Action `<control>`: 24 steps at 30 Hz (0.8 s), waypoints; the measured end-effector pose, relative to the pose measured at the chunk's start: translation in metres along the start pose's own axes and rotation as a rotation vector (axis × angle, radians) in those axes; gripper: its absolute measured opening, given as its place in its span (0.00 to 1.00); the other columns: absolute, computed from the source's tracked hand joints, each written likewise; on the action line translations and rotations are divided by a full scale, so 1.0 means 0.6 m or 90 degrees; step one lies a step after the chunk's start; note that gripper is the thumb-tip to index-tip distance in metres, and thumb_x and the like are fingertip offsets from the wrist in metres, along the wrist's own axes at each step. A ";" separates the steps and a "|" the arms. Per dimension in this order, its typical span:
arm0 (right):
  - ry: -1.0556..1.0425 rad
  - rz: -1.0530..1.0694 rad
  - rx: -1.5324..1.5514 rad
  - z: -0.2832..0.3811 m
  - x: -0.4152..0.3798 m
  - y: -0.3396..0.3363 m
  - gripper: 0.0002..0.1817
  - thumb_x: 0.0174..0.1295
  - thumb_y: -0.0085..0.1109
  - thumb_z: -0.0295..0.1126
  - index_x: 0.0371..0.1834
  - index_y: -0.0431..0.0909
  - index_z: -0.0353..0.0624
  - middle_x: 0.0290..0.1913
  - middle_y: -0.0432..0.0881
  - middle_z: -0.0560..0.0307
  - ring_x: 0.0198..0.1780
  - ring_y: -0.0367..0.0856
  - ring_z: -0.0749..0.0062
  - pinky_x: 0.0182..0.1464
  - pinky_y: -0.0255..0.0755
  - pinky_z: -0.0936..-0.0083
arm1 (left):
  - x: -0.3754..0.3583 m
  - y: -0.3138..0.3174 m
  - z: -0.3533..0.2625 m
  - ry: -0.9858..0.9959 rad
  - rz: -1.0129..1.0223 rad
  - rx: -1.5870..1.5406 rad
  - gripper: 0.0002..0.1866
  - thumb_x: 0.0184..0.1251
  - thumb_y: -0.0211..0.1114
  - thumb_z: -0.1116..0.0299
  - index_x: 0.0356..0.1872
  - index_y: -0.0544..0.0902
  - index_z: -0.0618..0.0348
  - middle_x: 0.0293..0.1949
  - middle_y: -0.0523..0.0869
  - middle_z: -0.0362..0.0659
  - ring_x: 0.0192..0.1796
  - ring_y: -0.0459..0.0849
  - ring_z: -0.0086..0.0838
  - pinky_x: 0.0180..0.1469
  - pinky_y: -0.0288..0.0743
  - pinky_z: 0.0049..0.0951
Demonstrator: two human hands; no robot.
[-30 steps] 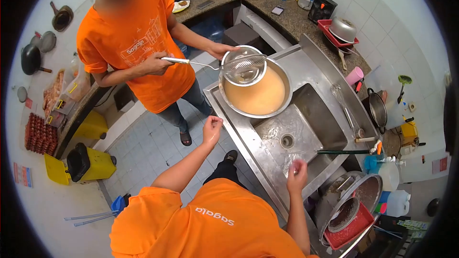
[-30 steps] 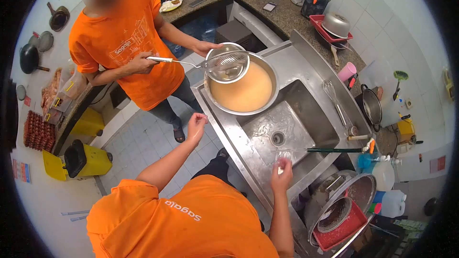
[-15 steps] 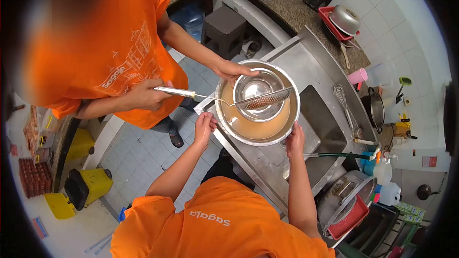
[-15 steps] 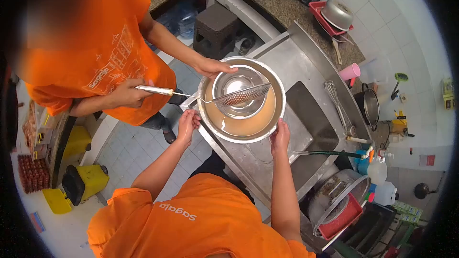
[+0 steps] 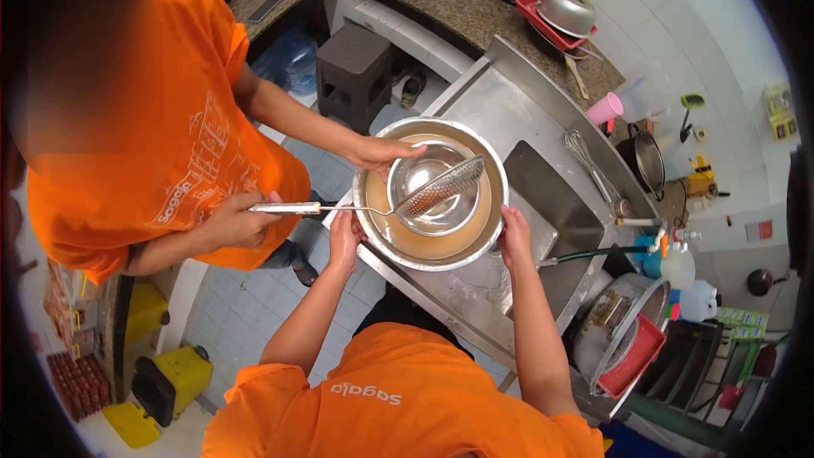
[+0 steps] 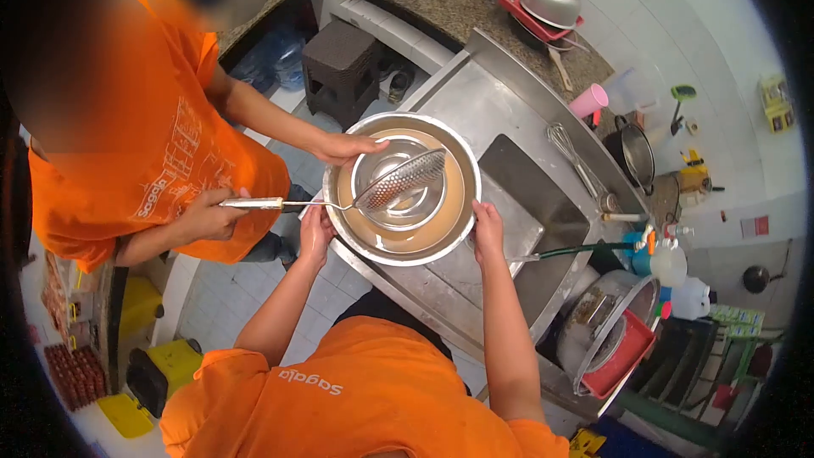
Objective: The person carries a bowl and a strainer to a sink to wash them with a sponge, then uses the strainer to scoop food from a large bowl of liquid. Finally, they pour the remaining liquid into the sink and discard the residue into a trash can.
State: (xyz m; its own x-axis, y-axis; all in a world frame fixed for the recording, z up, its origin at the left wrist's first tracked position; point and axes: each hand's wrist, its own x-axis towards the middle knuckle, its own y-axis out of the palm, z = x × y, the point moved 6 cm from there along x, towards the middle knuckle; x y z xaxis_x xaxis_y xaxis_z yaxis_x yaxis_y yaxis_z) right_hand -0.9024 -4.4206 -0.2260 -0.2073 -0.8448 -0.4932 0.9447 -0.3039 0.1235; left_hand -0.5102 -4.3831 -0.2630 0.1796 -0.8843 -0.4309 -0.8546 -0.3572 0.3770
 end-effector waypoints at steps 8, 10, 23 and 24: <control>0.011 0.027 0.084 -0.001 0.003 0.038 0.20 0.73 0.57 0.42 0.53 0.80 0.33 0.46 0.86 0.55 0.44 0.84 0.74 0.48 0.76 0.76 | 0.000 0.026 -0.034 -0.020 0.069 -0.032 0.19 0.82 0.47 0.52 0.51 0.77 0.58 0.41 0.86 0.40 0.40 0.86 0.25 0.39 0.79 0.27; 0.017 0.025 0.093 0.000 0.005 0.034 0.20 0.73 0.57 0.42 0.52 0.80 0.33 0.47 0.86 0.54 0.45 0.83 0.75 0.49 0.75 0.77 | -0.022 0.062 -0.057 -0.045 0.013 -0.014 0.19 0.82 0.48 0.53 0.51 0.77 0.58 0.43 0.86 0.40 0.40 0.86 0.25 0.40 0.80 0.29; -0.040 0.017 0.147 -0.013 -0.001 0.039 0.19 0.73 0.58 0.42 0.50 0.81 0.35 0.43 0.87 0.56 0.40 0.84 0.78 0.44 0.76 0.79 | 0.008 0.055 -0.037 0.004 0.072 0.080 0.13 0.72 0.61 0.74 0.54 0.80 0.63 0.45 0.87 0.44 0.42 0.85 0.24 0.44 0.81 0.26; -0.039 0.022 0.148 -0.013 -0.002 0.039 0.19 0.73 0.58 0.42 0.50 0.81 0.35 0.43 0.87 0.56 0.40 0.84 0.78 0.44 0.76 0.79 | 0.008 0.056 -0.037 0.007 0.069 0.081 0.13 0.72 0.61 0.74 0.54 0.80 0.63 0.45 0.87 0.44 0.42 0.85 0.24 0.44 0.81 0.26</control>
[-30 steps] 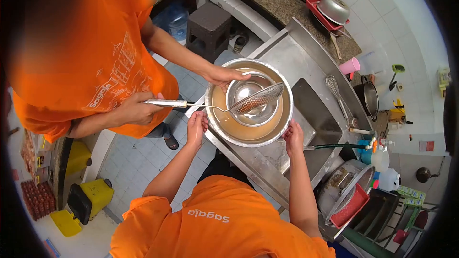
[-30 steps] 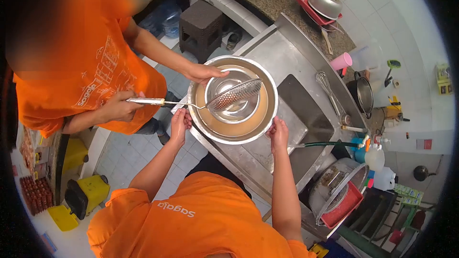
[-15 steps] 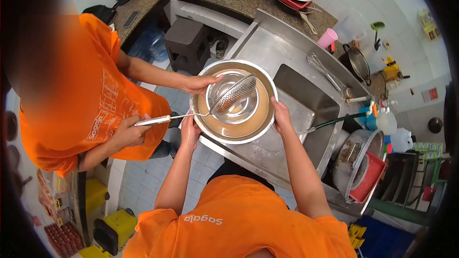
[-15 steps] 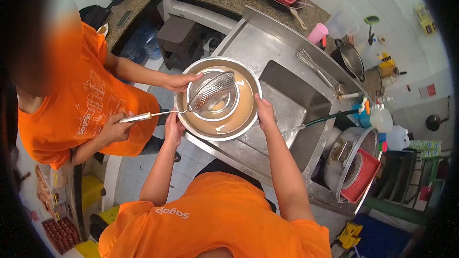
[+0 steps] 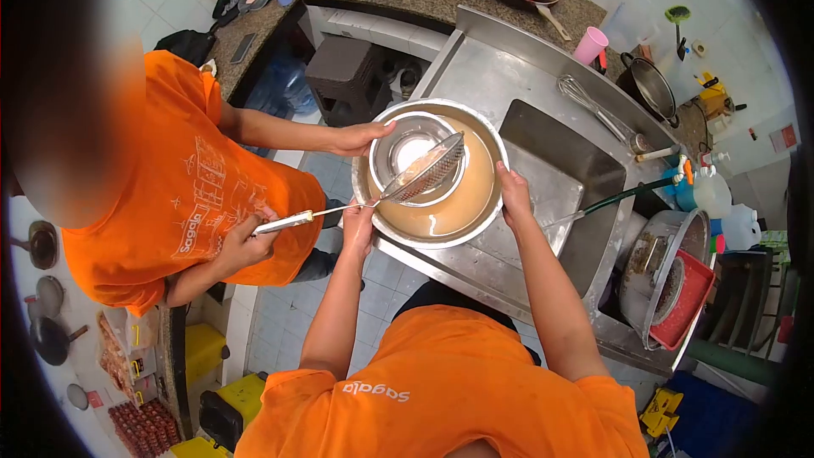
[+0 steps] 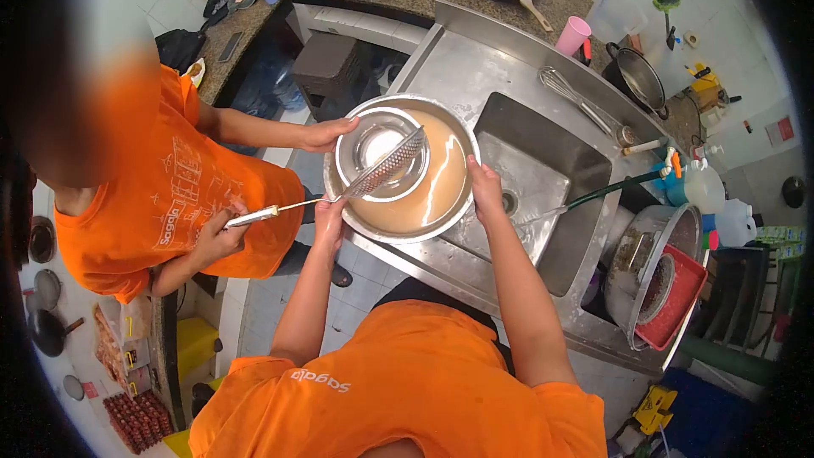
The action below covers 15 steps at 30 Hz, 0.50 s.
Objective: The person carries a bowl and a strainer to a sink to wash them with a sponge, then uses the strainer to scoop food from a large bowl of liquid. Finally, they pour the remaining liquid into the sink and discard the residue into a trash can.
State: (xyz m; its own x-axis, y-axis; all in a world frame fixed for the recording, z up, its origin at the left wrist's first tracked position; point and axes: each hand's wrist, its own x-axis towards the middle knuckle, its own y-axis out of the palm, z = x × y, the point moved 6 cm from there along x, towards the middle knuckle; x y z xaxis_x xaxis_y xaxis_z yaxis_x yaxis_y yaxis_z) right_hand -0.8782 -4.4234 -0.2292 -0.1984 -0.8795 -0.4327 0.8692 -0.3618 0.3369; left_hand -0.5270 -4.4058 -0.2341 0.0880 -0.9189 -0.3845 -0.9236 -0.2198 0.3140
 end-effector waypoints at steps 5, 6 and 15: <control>0.006 0.002 -0.008 -0.005 -0.001 -0.002 0.20 0.73 0.58 0.43 0.51 0.80 0.33 0.44 0.87 0.54 0.41 0.84 0.76 0.47 0.77 0.77 | 0.002 -0.013 0.006 0.044 -0.007 0.047 0.14 0.70 0.61 0.73 0.55 0.81 0.62 0.48 0.88 0.43 0.47 0.85 0.24 0.51 0.78 0.25; 0.008 -0.006 -0.007 -0.007 -0.002 -0.006 0.20 0.73 0.58 0.43 0.51 0.80 0.33 0.44 0.87 0.54 0.41 0.84 0.75 0.47 0.77 0.77 | 0.002 -0.013 0.010 0.044 0.001 0.066 0.14 0.70 0.61 0.73 0.54 0.81 0.62 0.47 0.88 0.43 0.46 0.85 0.23 0.50 0.78 0.25; -0.007 0.040 -0.031 -0.019 0.003 -0.015 0.22 0.73 0.57 0.44 0.55 0.77 0.33 0.49 0.86 0.51 0.45 0.85 0.70 0.49 0.78 0.73 | -0.017 -0.004 0.000 0.096 -0.005 0.063 0.11 0.71 0.57 0.74 0.50 0.83 0.61 0.43 0.88 0.38 0.43 0.83 0.19 0.48 0.76 0.24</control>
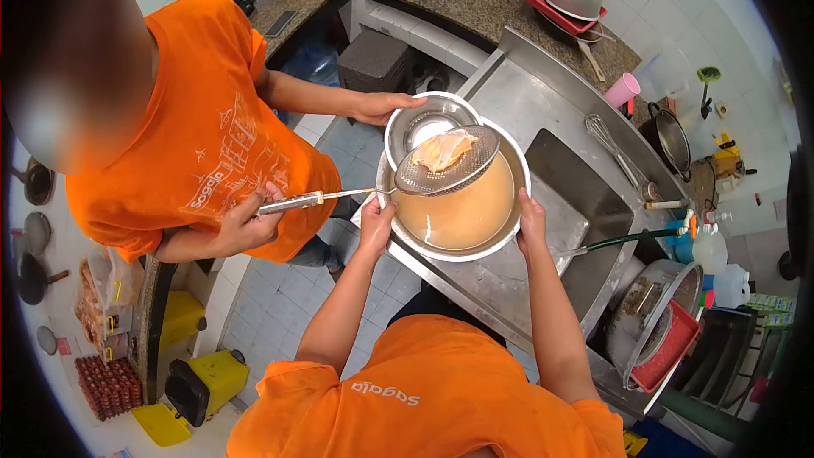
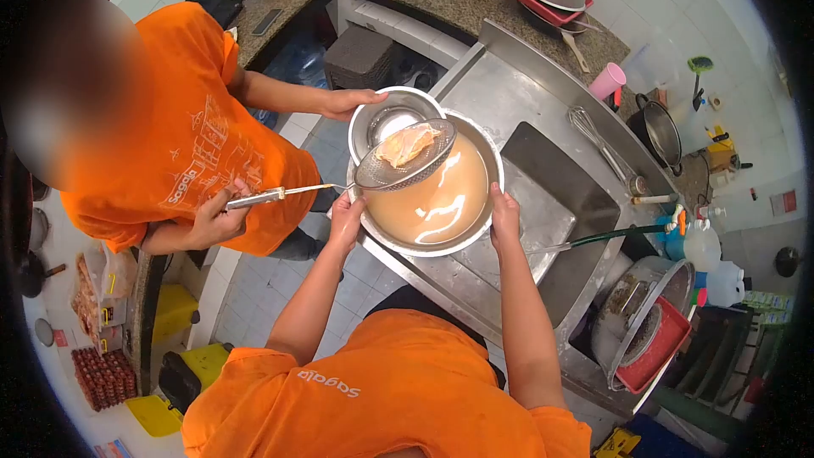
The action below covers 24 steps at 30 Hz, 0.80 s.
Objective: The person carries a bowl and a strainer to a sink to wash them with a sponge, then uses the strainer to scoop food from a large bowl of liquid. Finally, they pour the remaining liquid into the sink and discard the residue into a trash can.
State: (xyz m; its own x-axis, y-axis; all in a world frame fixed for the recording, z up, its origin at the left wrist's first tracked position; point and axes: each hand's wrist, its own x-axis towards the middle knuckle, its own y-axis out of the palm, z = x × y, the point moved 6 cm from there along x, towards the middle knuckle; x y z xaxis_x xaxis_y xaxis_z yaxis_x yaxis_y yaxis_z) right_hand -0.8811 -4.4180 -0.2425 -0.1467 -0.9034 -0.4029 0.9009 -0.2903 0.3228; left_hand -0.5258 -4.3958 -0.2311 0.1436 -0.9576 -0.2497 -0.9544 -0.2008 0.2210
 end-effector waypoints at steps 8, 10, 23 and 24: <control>0.001 -0.031 -0.018 0.002 -0.016 -0.005 0.21 0.74 0.56 0.44 0.51 0.80 0.33 0.45 0.87 0.52 0.43 0.84 0.73 0.50 0.76 0.74 | 0.005 0.002 0.004 -0.001 -0.013 0.007 0.09 0.67 0.58 0.77 0.43 0.85 0.63 0.39 0.89 0.38 0.38 0.83 0.19 0.43 0.76 0.23; 0.005 -0.044 -0.008 -0.005 -0.017 -0.007 0.21 0.74 0.56 0.44 0.51 0.80 0.33 0.46 0.86 0.52 0.43 0.84 0.73 0.50 0.76 0.74 | 0.019 -0.002 0.002 0.006 -0.017 0.033 0.09 0.67 0.59 0.78 0.42 0.86 0.63 0.38 0.89 0.38 0.38 0.83 0.18 0.43 0.76 0.23; 0.031 -0.084 0.052 -0.044 -0.050 0.027 0.22 0.77 0.51 0.44 0.51 0.80 0.33 0.47 0.86 0.52 0.46 0.83 0.74 0.51 0.74 0.74 | 0.074 -0.036 -0.065 0.141 -0.042 -0.187 0.22 0.67 0.66 0.69 0.60 0.77 0.65 0.55 0.82 0.44 0.55 0.80 0.30 0.58 0.75 0.31; 0.027 -0.082 0.042 -0.047 -0.051 0.029 0.22 0.77 0.50 0.45 0.51 0.80 0.33 0.47 0.86 0.52 0.46 0.83 0.73 0.51 0.74 0.74 | 0.082 -0.041 -0.076 0.173 -0.021 -0.295 0.21 0.66 0.66 0.69 0.58 0.79 0.66 0.53 0.83 0.44 0.52 0.82 0.30 0.56 0.76 0.31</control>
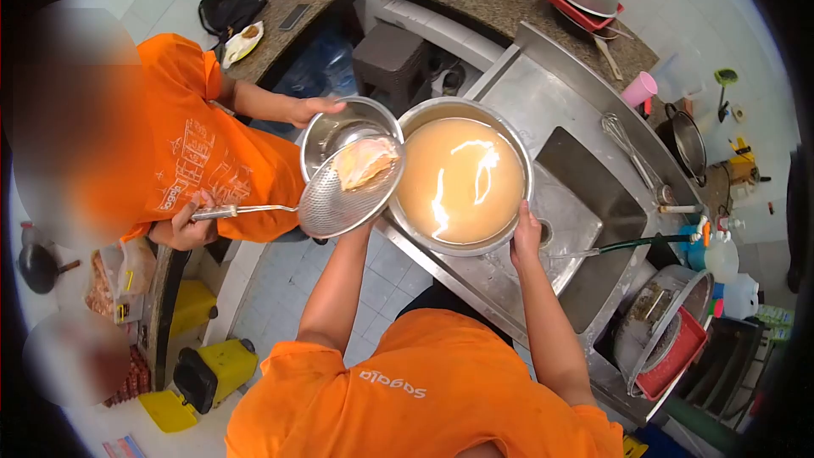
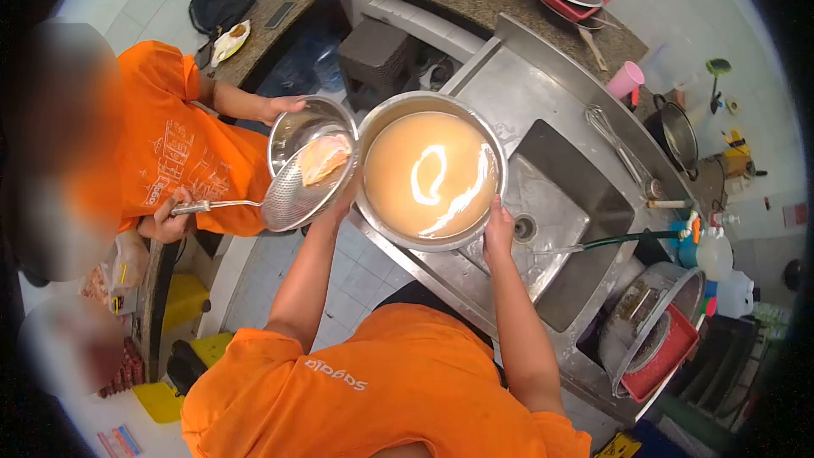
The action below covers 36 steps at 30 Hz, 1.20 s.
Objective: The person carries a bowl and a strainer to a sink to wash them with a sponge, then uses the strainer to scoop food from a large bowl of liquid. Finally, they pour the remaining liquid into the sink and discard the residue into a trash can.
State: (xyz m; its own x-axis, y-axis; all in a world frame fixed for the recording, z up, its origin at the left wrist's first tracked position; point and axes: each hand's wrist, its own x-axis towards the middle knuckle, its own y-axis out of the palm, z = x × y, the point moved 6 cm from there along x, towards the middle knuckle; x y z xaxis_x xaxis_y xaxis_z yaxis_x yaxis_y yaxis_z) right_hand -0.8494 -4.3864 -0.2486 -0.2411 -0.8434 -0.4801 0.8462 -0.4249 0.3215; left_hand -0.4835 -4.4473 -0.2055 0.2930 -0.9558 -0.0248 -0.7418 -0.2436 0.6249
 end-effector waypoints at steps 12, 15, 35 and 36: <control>0.080 0.034 0.298 -0.060 0.071 -0.052 0.32 0.76 0.38 0.58 0.59 0.74 0.39 0.56 0.83 0.54 0.58 0.81 0.66 0.62 0.72 0.70 | 0.019 0.117 -0.028 -0.137 0.117 0.449 0.10 0.59 0.59 0.77 0.39 0.86 0.66 0.32 0.88 0.40 0.29 0.83 0.20 0.33 0.76 0.24; 0.102 -0.013 0.334 -0.060 0.091 -0.060 0.33 0.77 0.35 0.59 0.60 0.74 0.40 0.58 0.82 0.52 0.62 0.78 0.63 0.65 0.70 0.66 | 0.030 0.130 -0.026 -0.120 0.168 0.468 0.10 0.59 0.59 0.76 0.39 0.86 0.66 0.33 0.88 0.39 0.30 0.83 0.19 0.36 0.75 0.23; 0.208 -0.081 0.232 -0.147 0.124 -0.246 0.12 0.77 0.44 0.40 0.56 0.73 0.53 0.41 0.84 0.65 0.37 0.81 0.74 0.39 0.73 0.70 | 0.038 0.191 -0.038 -0.105 0.198 0.538 0.09 0.59 0.60 0.77 0.36 0.86 0.67 0.29 0.86 0.36 0.28 0.79 0.16 0.31 0.71 0.21; 0.208 -0.061 0.229 -0.154 0.128 -0.250 0.12 0.77 0.44 0.40 0.56 0.73 0.54 0.41 0.83 0.66 0.38 0.81 0.74 0.40 0.73 0.70 | 0.038 0.193 -0.035 -0.108 0.211 0.535 0.08 0.59 0.60 0.77 0.35 0.86 0.67 0.29 0.86 0.36 0.27 0.79 0.16 0.31 0.71 0.21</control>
State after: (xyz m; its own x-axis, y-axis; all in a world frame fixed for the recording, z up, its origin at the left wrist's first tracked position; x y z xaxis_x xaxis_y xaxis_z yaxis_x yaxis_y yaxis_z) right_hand -0.9510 -4.3568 -0.4089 -0.0994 -0.6720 -0.7339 0.5965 -0.6306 0.4966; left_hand -0.5501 -4.4936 -0.1176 -0.0557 -0.9933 -0.1008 -0.9860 0.0707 -0.1513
